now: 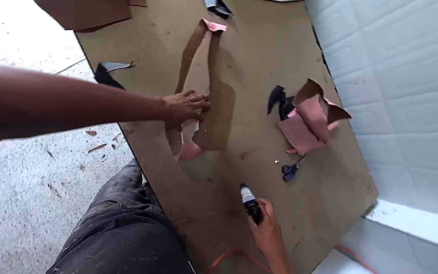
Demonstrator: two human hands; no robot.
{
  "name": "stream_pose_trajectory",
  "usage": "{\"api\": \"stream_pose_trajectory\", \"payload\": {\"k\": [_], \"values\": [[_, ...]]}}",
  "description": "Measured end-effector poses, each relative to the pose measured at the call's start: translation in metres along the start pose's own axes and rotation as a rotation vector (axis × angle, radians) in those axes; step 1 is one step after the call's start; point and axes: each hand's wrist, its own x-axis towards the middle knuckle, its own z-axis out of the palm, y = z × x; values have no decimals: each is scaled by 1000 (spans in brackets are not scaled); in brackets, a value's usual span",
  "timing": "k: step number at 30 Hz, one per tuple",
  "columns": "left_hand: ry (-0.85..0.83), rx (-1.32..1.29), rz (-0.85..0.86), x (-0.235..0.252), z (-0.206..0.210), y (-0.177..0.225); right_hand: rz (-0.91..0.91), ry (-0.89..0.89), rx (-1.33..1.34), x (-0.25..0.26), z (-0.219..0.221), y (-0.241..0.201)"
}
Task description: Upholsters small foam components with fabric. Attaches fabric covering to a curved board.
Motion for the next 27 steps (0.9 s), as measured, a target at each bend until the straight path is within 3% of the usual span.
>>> {"api": "stream_pose_trajectory", "payload": {"k": [4,7,9,12,14,16,20,27], "values": [[-170,-143,374,22,-64,10,284,157,-66,-72,56,78],[-276,-182,390,34,-75,35,376,247,-6,-102,94,106],[-291,-192,307,36,-70,65,443,329,82,-104,95,86],[-273,-264,141,44,-50,117,479,407,379,-84,83,7],[-121,-279,132,52,-11,133,516,340,631,-52,92,-53],[147,-246,172,68,40,138,568,328,714,-13,115,-88],[213,-331,30,95,60,174,628,463,596,50,136,-100],[245,-317,26,104,82,193,687,247,722,76,108,-94]]}}
